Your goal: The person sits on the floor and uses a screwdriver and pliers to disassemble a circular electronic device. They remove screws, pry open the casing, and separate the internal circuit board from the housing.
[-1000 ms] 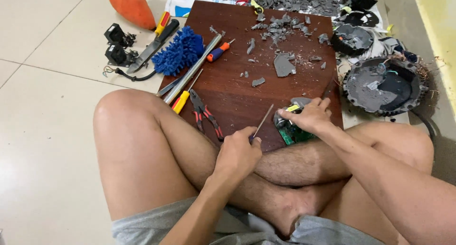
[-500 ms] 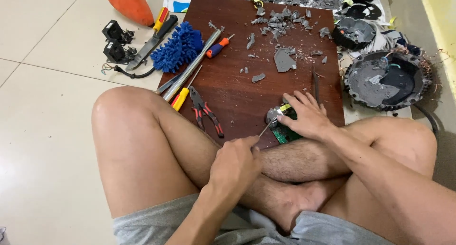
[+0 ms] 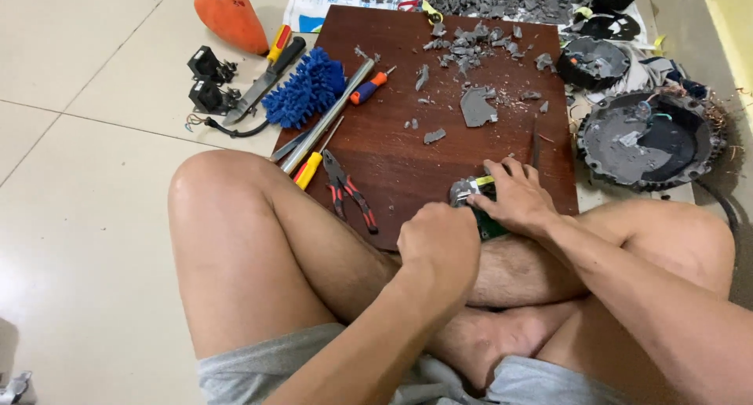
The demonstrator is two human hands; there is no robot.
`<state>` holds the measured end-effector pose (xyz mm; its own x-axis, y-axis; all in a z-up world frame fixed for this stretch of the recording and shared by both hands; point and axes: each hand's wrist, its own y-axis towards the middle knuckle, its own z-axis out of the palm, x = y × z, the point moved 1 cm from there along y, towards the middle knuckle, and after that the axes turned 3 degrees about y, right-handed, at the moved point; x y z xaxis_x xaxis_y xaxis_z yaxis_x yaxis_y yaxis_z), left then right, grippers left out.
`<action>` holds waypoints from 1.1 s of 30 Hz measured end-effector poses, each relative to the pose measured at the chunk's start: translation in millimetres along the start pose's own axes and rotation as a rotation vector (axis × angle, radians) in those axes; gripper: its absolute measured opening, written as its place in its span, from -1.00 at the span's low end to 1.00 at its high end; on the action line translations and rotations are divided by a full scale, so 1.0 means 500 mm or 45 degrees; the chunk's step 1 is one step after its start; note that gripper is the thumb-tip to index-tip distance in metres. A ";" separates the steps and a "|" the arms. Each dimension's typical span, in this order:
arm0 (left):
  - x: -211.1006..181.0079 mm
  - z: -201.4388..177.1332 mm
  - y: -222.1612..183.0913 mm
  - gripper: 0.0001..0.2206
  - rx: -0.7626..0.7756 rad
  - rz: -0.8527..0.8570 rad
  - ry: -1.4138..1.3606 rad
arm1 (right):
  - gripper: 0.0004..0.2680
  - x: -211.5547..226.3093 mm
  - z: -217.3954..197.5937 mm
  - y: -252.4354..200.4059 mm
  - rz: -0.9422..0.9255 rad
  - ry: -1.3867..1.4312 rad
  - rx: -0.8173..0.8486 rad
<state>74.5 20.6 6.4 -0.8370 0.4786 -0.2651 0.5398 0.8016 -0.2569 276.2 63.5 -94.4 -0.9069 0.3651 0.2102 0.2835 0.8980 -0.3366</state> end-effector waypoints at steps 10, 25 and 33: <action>-0.121 0.044 0.068 -0.53 -0.015 -0.090 -0.150 | -0.40 -0.035 0.011 0.037 0.128 0.023 -0.051; 0.039 0.045 0.197 -0.65 -0.042 -0.245 -0.475 | -0.35 -0.055 0.008 0.024 0.097 0.130 -0.136; 0.154 0.005 0.001 -0.64 0.188 -0.288 -0.712 | -0.33 -0.077 -0.008 0.050 -0.122 0.037 -0.028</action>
<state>10.5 57.0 -16.3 -0.7802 0.0107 -0.6255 0.3947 0.7841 -0.4790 319.6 72.6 -107.1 -0.9209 0.2839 0.2671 0.2029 0.9343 -0.2932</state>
